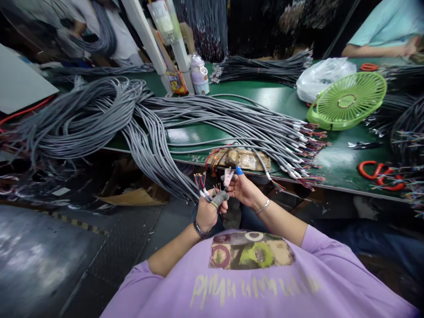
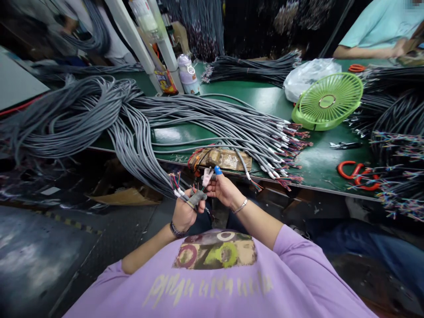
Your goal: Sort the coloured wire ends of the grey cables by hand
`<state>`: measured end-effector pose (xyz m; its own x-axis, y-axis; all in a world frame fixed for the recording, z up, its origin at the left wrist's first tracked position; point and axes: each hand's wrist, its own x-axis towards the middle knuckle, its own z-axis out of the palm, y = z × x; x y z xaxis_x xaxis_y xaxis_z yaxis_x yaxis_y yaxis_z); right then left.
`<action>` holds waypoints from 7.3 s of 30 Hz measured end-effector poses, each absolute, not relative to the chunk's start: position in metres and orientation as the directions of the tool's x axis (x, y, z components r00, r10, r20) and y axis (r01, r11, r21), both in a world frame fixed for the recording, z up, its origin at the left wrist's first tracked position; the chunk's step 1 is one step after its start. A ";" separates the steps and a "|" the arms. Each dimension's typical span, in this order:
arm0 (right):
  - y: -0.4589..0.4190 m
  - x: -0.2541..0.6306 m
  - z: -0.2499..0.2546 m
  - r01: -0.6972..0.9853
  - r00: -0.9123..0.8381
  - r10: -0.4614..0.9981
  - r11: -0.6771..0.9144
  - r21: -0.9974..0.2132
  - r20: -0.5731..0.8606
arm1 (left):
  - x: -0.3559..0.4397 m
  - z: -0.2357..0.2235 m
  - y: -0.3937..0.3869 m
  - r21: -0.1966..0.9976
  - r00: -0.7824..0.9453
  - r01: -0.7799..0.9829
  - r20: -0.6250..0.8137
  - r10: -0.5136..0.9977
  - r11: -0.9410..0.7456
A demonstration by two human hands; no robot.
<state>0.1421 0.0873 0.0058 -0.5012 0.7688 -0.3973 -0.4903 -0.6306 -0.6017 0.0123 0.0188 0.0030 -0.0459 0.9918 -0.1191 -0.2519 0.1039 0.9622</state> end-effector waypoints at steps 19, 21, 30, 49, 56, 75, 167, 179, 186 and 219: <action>0.082 0.137 -0.001 -0.468 -0.263 0.939 -0.324 -0.822 -0.220 | 0.021 0.008 0.019 0.962 -0.165 -0.263 -0.120 0.979 0.074; 0.083 0.135 -0.004 -0.467 -0.267 0.944 -0.304 -0.830 -0.195 | 0.022 0.008 0.019 0.965 -0.152 -0.249 -0.123 0.981 0.083; 0.087 0.125 -0.005 -0.543 -0.452 0.842 -0.521 -0.659 -0.294 | 0.027 0.004 0.021 0.961 -0.139 -0.262 -0.131 0.982 0.091; 0.077 0.138 -0.007 -0.566 -0.510 0.800 -0.589 -0.577 -0.316 | 0.017 -0.003 0.007 0.965 -0.169 -0.236 -0.157 0.973 0.115; 0.066 0.153 -0.008 -0.246 -0.577 0.760 -0.511 -0.824 -0.300 | 0.014 -0.011 0.003 0.990 -0.141 -0.120 -0.095 0.985 0.078; 0.058 0.140 -0.009 -0.337 -0.400 0.808 -0.569 -0.750 -0.433 | 0.004 -0.016 0.002 0.953 0.003 -0.242 -0.189 0.982 0.184; 0.081 0.127 -0.004 -0.558 -0.393 0.869 -0.484 -0.674 -0.299 | 0.023 0.005 0.020 0.946 -0.165 -0.307 -0.165 0.972 0.108; 0.050 0.163 -0.002 -0.291 -0.497 0.837 -0.408 -0.865 -0.228 | 0.014 -0.006 0.004 0.977 -0.131 -0.194 -0.119 0.984 0.092; 0.048 0.154 0.008 -0.202 -0.471 0.874 -0.236 -0.951 -0.117 | 0.007 -0.004 0.002 0.989 0.119 -0.053 -0.130 0.984 0.137; 0.054 0.151 -0.004 -0.286 -0.327 0.908 -0.358 -0.889 -0.261 | 0.012 -0.004 0.005 0.964 -0.079 -0.244 -0.129 0.989 0.106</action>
<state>0.1513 0.0539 -0.0037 -0.3272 0.9083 -0.2607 -0.2856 -0.3580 -0.8890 0.0121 0.0047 -0.0043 -0.0789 0.9885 -0.1289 -0.2439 0.1063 0.9640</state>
